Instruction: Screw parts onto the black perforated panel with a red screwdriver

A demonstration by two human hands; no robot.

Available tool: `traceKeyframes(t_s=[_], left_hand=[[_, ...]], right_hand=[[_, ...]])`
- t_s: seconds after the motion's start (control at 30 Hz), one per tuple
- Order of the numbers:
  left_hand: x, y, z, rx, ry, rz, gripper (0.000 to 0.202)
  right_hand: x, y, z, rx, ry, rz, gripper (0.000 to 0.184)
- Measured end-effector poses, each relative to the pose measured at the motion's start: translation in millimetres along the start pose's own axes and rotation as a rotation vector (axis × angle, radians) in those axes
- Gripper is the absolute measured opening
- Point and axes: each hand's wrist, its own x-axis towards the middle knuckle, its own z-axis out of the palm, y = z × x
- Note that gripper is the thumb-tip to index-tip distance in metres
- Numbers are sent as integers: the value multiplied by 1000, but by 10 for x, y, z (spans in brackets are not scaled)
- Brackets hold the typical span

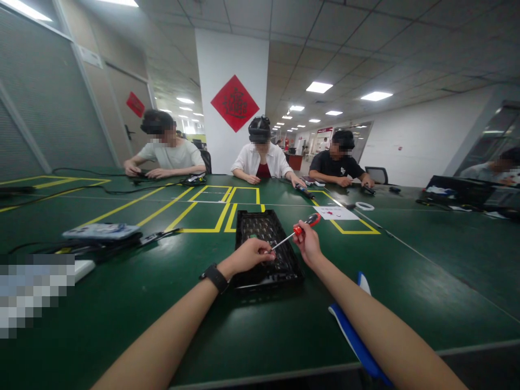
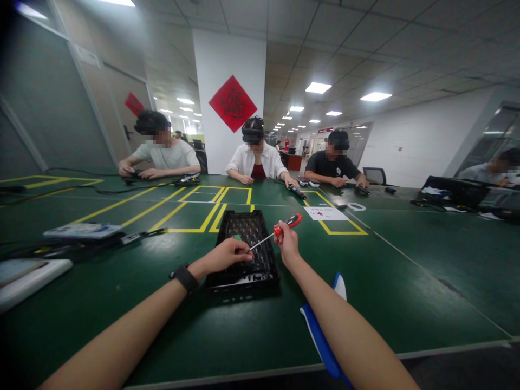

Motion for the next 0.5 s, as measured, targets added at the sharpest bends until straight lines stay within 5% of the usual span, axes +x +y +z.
traceKeyframes(t_s=[0.5], left_hand=[[40,-137,-59,231,355,37,17]], right_hand=[[126,-15,-157,-48,150,202,35]])
